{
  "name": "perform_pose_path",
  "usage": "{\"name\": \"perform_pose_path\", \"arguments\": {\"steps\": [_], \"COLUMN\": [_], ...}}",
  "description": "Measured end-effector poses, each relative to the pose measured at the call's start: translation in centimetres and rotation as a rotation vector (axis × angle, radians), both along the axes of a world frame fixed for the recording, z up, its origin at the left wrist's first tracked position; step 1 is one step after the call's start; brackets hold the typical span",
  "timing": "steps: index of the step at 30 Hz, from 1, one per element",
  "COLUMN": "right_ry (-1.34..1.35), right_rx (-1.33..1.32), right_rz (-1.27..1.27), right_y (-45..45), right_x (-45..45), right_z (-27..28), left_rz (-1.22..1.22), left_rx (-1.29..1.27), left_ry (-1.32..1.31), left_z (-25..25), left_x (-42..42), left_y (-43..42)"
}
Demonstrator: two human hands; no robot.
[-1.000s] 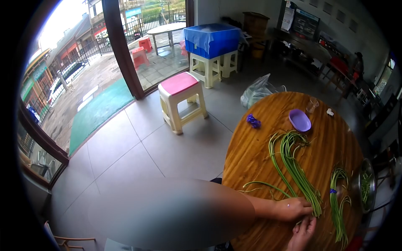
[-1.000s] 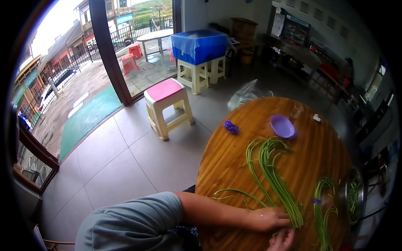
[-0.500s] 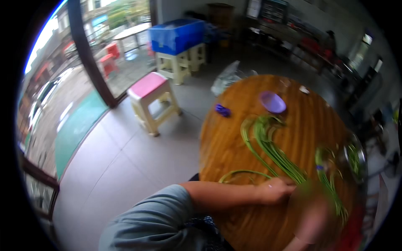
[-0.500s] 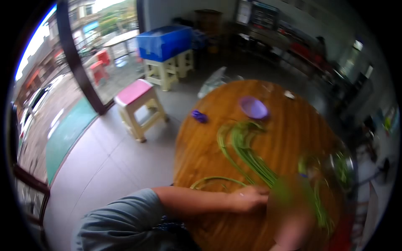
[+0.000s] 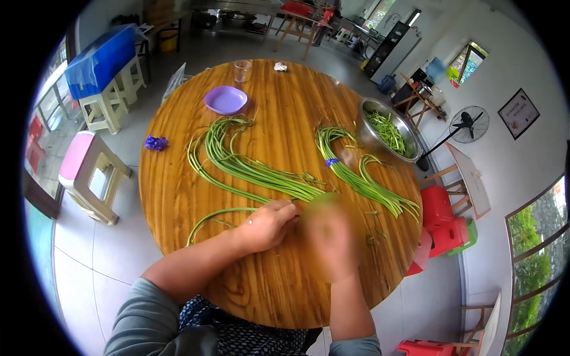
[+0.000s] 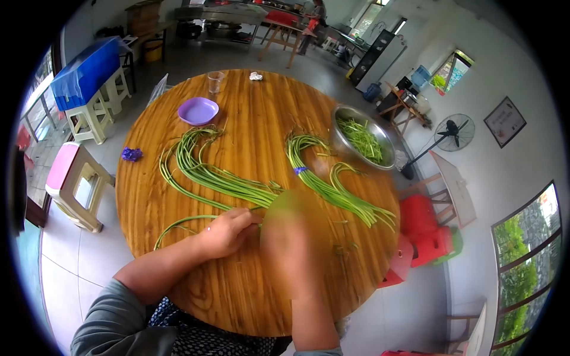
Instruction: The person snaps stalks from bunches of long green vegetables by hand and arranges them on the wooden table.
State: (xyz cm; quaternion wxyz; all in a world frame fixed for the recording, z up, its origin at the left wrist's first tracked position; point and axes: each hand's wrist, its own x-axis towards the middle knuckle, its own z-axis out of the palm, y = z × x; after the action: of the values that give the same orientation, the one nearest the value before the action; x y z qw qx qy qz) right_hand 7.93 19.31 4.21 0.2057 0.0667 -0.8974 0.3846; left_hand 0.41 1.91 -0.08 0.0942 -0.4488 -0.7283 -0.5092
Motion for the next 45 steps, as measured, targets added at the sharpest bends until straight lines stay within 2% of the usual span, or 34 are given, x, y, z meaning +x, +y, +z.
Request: {"name": "perform_pose_path", "arguments": {"steps": [2, 4, 5, 7, 8, 11, 12, 14, 15, 16, 17, 18, 19, 20, 22, 24, 25, 26, 27, 28, 29, 30, 31, 32, 33, 34, 35, 36, 37, 39, 40, 42, 45], "right_ry": [-0.084, -0.027, -0.052, 0.079, 0.082, -0.094, -0.268, -0.430, -0.370, -0.211, -0.043, 0.157, 0.268, 0.345, 0.450, 0.260, 0.146, 0.321, 0.349, -0.059, -0.127, -0.121, -0.034, -0.130, -0.142, -0.212, -0.274, -0.348, -0.363, -0.483, -0.538, -0.541, -0.557], "right_rx": [-0.098, -0.164, -0.095, 0.325, 0.320, 0.086, -0.061, -0.191, -0.587, -0.705, -0.802, -0.748, -0.792, -0.818, -0.722, -0.545, 0.282, 1.079, 1.425, 0.828, 0.627, 0.399, -0.081, -0.433, -0.483, -0.562, -0.631, -0.674, -0.595, -0.484, -0.459, -0.444, -0.473], "right_rz": [-0.050, -0.050, -0.064, -0.024, -0.020, -0.020, 0.078, 0.181, 0.180, 0.139, 0.108, 0.157, 0.058, 0.081, -0.369, -0.785, -0.692, -0.662, -0.543, -0.782, -0.913, -0.886, -1.009, -0.853, -0.578, -0.434, -0.301, -0.315, -0.200, -0.025, -0.049, 0.078, -0.024], "right_y": [-0.6, -0.6, -0.7, -0.6, -0.5, -0.4, -0.1, 0.9, 1.3, 1.9, 2.5, 3.9, 6.2, 8.4, 12.7, 16.4, 23.4, 30.5, 36.6, 25.8, 23.1, 20.6, 16.8, 19.0, 13.2, 11.5, 9.9, 4.9, 8.4, 5.2, 3.9, 3.1, 1.7], "right_x": [0.4, 0.5, 0.4, 0.3, 0.2, 0.6, 1.2, 2.7, 4.1, 5.1, 6.1, 7.4, 9.1, 10.9, 15.3, 19.1, 22.9, 26.7, 30.4, 28.7, 26.8, 24.2, 20.3, 18.9, 15.6, 12.4, 9.6, 6.9, 4.0, 0.1, -0.9, -1.9, -0.7], "right_z": [-0.8, -3.0, -3.3, -3.1, -3.8, -5.5, -5.2, -3.7, -1.9, -0.4, 1.2, 3.7, 4.8, 5.9, 5.7, 4.2, -0.1, -4.4, -7.8, -3.7, -2.7, -1.6, -0.8, -2.3, 0.8, 1.0, 1.6, 3.9, -0.6, -1.7, -2.7, -5.1, -4.8], "left_rz": [-0.009, -0.055, -0.048, -0.057, -0.052, -0.048, -0.011, 0.025, 0.100, 0.173, 0.178, 0.180, 0.169, 0.159, 0.126, 0.045, 0.084, 0.096, 0.078, 0.078, 0.036, -0.006, -0.048, -0.091, -0.046, -0.015, 0.010, -0.015, -0.044, -0.034, -0.036, -0.008, 0.029], "left_rx": [-0.012, -0.026, -0.028, 0.017, 0.013, 0.128, 0.217, 0.323, 0.249, 0.167, 0.089, 0.089, 0.101, 0.115, 0.078, -0.016, -0.189, -0.256, -0.186, -0.123, -0.030, -0.100, -0.164, -0.217, -0.140, -0.056, -0.071, -0.073, -0.074, -0.126, -0.169, -0.187, -0.165], "left_ry": [0.000, -0.057, -0.057, -0.208, -0.205, -0.339, -0.402, -0.450, -0.286, -0.126, -0.156, -0.157, -0.105, -0.055, -0.008, 0.064, 0.000, -0.047, -0.025, -0.025, 0.111, 0.042, -0.007, -0.056, 0.029, 0.124, 0.124, 0.133, 0.144, 0.129, 0.115, 0.116, 0.175], "left_z": [-0.3, -0.8, -1.0, -1.1, -1.0, -0.5, -0.2, 0.3, 0.4, 0.5, 0.8, 0.5, -0.1, -0.7, -0.8, 0.4, 0.9, 1.0, 0.2, 0.0, -2.6, -1.4, -1.4, -1.7, -2.6, -3.5, -3.6, -3.3, -3.1, -2.7, -2.6, -3.1, -3.7], "left_x": [0.0, 0.1, 0.2, 0.3, 0.2, 0.0, -0.3, -0.9, -1.2, -1.3, -1.0, -0.8, -0.8, -0.8, -0.8, -0.3, 0.2, 0.4, 0.3, 0.4, -0.6, -0.1, -0.2, -0.4, -0.4, -0.3, -0.4, -0.4, -0.4, -0.3, -0.3, -0.6, -0.7], "left_y": [-0.1, -0.1, 0.0, 0.0, 0.1, 0.0, 0.0, -0.2, -0.6, -1.0, -1.3, -1.2, -1.0, -0.8, -1.5, -2.0, -2.2, -2.2, -1.8, -1.6, -0.5, -1.1, -0.8, -0.6, 0.0, 0.4, 0.1, 0.0, 0.0, -0.3, -0.5, -0.4, -0.1]}}
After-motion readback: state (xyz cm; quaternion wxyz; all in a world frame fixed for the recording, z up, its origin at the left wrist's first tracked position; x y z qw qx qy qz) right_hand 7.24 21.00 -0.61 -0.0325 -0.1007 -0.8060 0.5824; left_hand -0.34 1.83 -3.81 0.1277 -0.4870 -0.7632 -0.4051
